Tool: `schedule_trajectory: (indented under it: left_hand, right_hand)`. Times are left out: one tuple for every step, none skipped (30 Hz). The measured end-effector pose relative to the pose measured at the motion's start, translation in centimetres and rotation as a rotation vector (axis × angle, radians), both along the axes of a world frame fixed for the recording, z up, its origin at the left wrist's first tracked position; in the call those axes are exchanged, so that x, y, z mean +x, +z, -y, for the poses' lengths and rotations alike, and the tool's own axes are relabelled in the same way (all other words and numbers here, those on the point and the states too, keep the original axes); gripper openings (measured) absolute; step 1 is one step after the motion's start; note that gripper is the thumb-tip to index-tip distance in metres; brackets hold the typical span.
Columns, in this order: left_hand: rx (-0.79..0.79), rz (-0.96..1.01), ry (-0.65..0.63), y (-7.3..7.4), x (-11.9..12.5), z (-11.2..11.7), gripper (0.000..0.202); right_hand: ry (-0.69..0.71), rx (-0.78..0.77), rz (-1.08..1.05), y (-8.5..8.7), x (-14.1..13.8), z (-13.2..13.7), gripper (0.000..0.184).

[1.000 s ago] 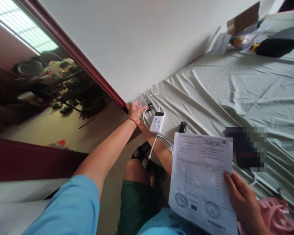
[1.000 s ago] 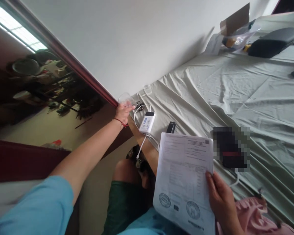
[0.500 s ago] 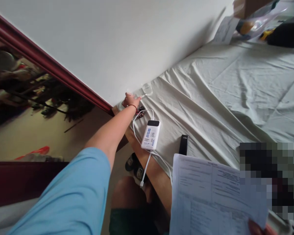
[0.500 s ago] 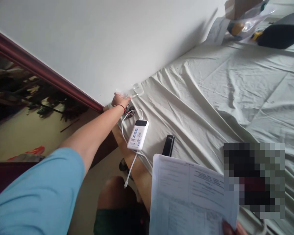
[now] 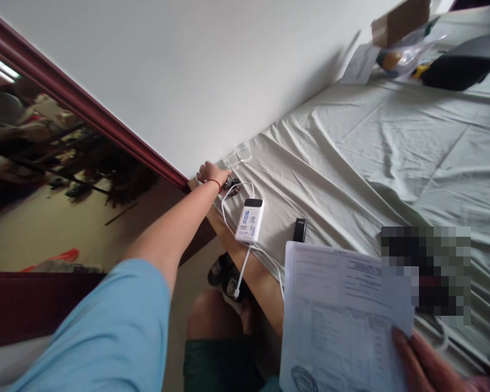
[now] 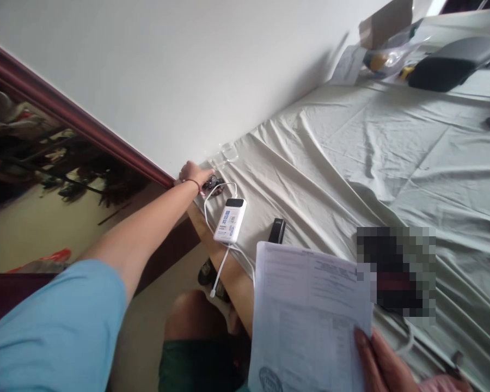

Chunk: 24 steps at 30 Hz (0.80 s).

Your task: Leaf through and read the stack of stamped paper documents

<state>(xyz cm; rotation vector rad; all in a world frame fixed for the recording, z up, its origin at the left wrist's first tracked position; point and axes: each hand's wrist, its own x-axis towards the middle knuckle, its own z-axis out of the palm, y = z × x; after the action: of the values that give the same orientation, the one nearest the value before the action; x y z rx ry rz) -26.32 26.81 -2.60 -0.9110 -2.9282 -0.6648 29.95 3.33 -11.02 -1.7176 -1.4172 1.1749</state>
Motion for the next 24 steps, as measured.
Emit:
schedule_trajectory:
  left_hand:
    - [0.085, -0.028, -0.048, 0.4, 1.1, 1.5, 0.063]
    - [0.204, -0.063, -0.11, 0.7, 2.4, 3.3, 0.054]
    - [0.311, -0.084, -0.228, 0.9, 4.1, 5.5, 0.046]
    - [0.413, -0.064, -0.34, 1.1, 6.2, 8.0, 0.039]
    - [0.512, -0.011, -0.437, 1.1, 8.4, 10.8, 0.032]
    - [0.564, 0.082, -0.542, 1.1, 10.9, 13.8, 0.029]
    - [0.579, 0.218, -0.621, 0.9, 13.5, 16.9, 0.029]
    - [0.53, 0.359, -0.679, 0.7, 16.0, 19.9, 0.032]
    - [0.461, 0.483, -0.723, 0.4, 18.4, 22.7, 0.034]
    - [0.402, 0.569, -0.733, 0.0, 20.6, 25.2, 0.036]
    - [0.395, 0.626, -0.709, -0.6, 22.5, 27.3, 0.039]
    - [0.38, 0.695, -0.667, -1.2, 24.2, 29.0, 0.041]
    - [0.356, 0.78, -0.611, -1.8, 25.6, 30.4, 0.044]
    - [0.349, 0.893, -0.561, -2.5, 26.7, 31.3, 0.047]
    - [0.378, 0.988, -0.52, -3.0, 27.6, 32.0, 0.048]
    - [0.417, 1.074, -0.485, -3.5, 28.3, 32.4, 0.047]
    - [0.46, 1.172, -0.458, -3.9, 28.8, 32.7, 0.047]
    - [0.492, 1.258, -0.437, -4.1, 29.2, 32.9, 0.047]
    - [0.508, 1.337, -0.411, -4.3, 29.6, 33.1, 0.048]
    - [0.507, 1.406, -0.379, -4.5, 29.9, 33.2, 0.05]
    - [0.497, 1.454, -0.342, -4.6, 30.1, 33.3, 0.052]
    - [0.481, 1.479, -0.305, -4.8, 30.3, 33.5, 0.053]
    - [0.463, 1.489, -0.276, -5.1, 30.5, 33.6, 0.053]
    - [0.444, 1.484, -0.26, -5.5, 30.6, 33.7, 0.053]
  right_hand:
    - [-0.004, -0.027, -0.054, 0.7, -0.4, -0.1, 0.042]
    - [-0.004, -0.053, -0.105, 1.2, -0.7, -0.2, 0.043]
    - [0.006, -0.064, -0.154, 1.7, -1.0, -0.2, 0.045]
    - [0.013, -0.067, -0.186, 2.0, -1.2, -0.2, 0.047]
    - [0.012, -0.06, -0.215, 2.1, -1.4, -0.3, 0.048]
    - [0.015, -0.064, -0.243, 2.2, -1.5, -0.4, 0.05]
    - [0.015, -0.065, -0.261, 2.2, -1.6, -0.4, 0.051]
    - [0.025, -0.071, -0.281, 2.1, -1.7, -0.4, 0.051]
    - [0.035, -0.074, -0.302, 2.0, -1.7, -0.4, 0.052]
    - [0.051, -0.075, -0.323, 2.0, -1.8, -0.4, 0.052]
    - [0.064, -0.081, -0.341, 1.9, -1.9, -0.4, 0.052]
    - [0.074, -0.089, -0.366, 1.8, -2.0, -0.4, 0.052]
    - [0.08, -0.097, -0.399, 1.7, -2.0, -0.3, 0.051]
    - [0.085, -0.099, -0.429, 1.6, -2.1, -0.3, 0.05]
    - [0.091, -0.096, -0.453, 1.5, -2.2, -0.2, 0.049]
    - [0.096, -0.089, -0.471, 1.4, -2.2, -0.2, 0.048]
    - [0.104, -0.079, -0.481, 1.3, -2.3, -0.2, 0.047]
    - [0.114, -0.068, -0.485, 1.3, -2.3, -0.2, 0.047]
    - [0.122, -0.057, -0.486, 1.3, -2.3, -0.2, 0.046]
    - [0.135, -0.045, -0.482, 1.3, -2.3, -0.2, 0.046]
    - [0.145, -0.03, -0.473, 1.3, -2.3, -0.2, 0.046]
    - [0.155, -0.022, -0.467, 1.4, -2.3, -0.2, 0.046]
    - [0.162, -0.012, -0.465, 1.4, -2.4, -0.2, 0.046]
    - [0.17, -0.005, -0.465, 1.5, -2.4, -0.2, 0.046]
